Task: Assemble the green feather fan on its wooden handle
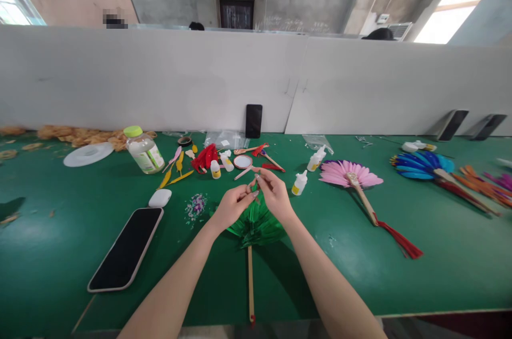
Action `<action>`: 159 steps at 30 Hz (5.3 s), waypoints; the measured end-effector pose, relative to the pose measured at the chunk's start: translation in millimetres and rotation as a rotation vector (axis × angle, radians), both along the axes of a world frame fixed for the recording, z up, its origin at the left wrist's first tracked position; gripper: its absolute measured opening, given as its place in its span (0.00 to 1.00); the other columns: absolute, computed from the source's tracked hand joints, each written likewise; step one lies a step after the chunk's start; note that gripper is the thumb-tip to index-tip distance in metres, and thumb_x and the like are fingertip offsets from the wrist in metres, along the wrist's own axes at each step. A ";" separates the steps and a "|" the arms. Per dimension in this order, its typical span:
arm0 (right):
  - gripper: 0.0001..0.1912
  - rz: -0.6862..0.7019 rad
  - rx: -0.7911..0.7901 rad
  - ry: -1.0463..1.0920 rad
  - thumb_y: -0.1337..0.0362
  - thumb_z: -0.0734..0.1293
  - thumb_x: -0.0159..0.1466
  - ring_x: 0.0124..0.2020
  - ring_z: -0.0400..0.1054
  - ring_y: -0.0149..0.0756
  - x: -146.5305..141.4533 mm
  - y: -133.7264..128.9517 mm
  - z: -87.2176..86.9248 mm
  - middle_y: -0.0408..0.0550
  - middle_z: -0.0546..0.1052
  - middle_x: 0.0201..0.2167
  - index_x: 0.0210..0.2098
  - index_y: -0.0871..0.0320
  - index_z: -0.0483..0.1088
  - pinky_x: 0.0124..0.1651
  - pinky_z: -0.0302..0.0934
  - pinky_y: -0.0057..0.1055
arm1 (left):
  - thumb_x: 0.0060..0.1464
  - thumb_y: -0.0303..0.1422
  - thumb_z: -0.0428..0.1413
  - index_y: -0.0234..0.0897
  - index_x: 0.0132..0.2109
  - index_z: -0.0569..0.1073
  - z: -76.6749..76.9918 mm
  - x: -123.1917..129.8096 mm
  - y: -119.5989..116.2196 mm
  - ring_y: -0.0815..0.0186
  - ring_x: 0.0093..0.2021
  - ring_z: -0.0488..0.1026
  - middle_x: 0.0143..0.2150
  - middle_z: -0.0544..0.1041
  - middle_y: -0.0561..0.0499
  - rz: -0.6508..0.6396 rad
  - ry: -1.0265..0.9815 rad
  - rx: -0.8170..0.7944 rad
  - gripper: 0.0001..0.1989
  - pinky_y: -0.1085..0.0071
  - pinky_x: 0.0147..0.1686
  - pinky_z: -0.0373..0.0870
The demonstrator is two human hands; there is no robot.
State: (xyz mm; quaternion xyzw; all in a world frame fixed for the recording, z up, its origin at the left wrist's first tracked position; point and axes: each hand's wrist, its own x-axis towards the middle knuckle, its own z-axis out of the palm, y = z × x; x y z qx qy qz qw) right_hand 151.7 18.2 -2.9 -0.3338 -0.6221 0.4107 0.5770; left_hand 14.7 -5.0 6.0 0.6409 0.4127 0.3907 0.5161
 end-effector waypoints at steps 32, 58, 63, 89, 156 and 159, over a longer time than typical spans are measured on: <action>0.19 0.037 -0.140 0.077 0.56 0.67 0.55 0.29 0.68 0.35 3.8 0.0 10.1 0.46 0.73 0.25 0.43 0.59 0.70 0.33 0.63 0.30 | 0.53 0.42 0.51 0.35 0.26 0.62 -0.5 -0.6 0.7 0.77 0.16 0.48 0.15 0.52 0.62 0.000 -0.032 -0.058 0.16 0.77 0.15 0.44; 0.20 0.012 -0.142 0.079 0.51 0.59 0.61 0.24 0.64 0.31 5.2 1.5 10.2 0.44 0.70 0.21 0.38 0.60 0.73 0.30 0.60 0.28 | 0.52 0.42 0.51 0.35 0.27 0.62 -3.7 4.1 -0.9 0.77 0.16 0.47 0.16 0.52 0.62 -0.038 -0.088 -0.099 0.15 0.77 0.16 0.44; 0.18 0.054 -0.194 0.045 0.50 0.66 0.54 0.27 0.67 0.34 5.0 3.0 8.6 0.48 0.74 0.25 0.30 0.61 0.72 0.30 0.62 0.29 | 0.50 0.44 0.53 0.35 0.25 0.61 -2.0 3.1 0.2 0.78 0.16 0.48 0.15 0.52 0.62 0.016 -0.091 -0.108 0.17 0.77 0.16 0.43; 0.14 -0.166 0.063 -0.187 0.55 0.59 0.62 0.28 0.64 0.33 3.8 -1.9 5.9 0.45 0.68 0.24 0.27 0.59 0.65 0.31 0.59 0.28 | 0.47 0.45 0.55 0.34 0.26 0.63 3.4 3.0 -1.7 0.79 0.14 0.43 0.15 0.47 0.63 0.018 -0.219 -0.283 0.17 0.80 0.14 0.40; 0.18 0.102 -0.163 0.137 0.60 0.68 0.55 0.26 0.65 0.30 4.6 -2.0 12.0 0.43 0.71 0.25 0.44 0.58 0.70 0.32 0.62 0.28 | 0.51 0.39 0.55 0.33 0.28 0.67 5.8 -6.5 -3.1 0.80 0.13 0.41 0.13 0.47 0.63 -0.116 -0.385 -0.463 0.12 0.81 0.12 0.40; 0.17 0.067 -0.128 0.129 0.58 0.67 0.56 0.25 0.65 0.30 2.6 -2.6 12.4 0.43 0.71 0.24 0.43 0.58 0.70 0.31 0.62 0.29 | 0.51 0.39 0.56 0.33 0.28 0.67 5.3 -6.2 -2.8 0.80 0.13 0.41 0.14 0.47 0.63 -0.117 -0.392 -0.462 0.13 0.81 0.12 0.40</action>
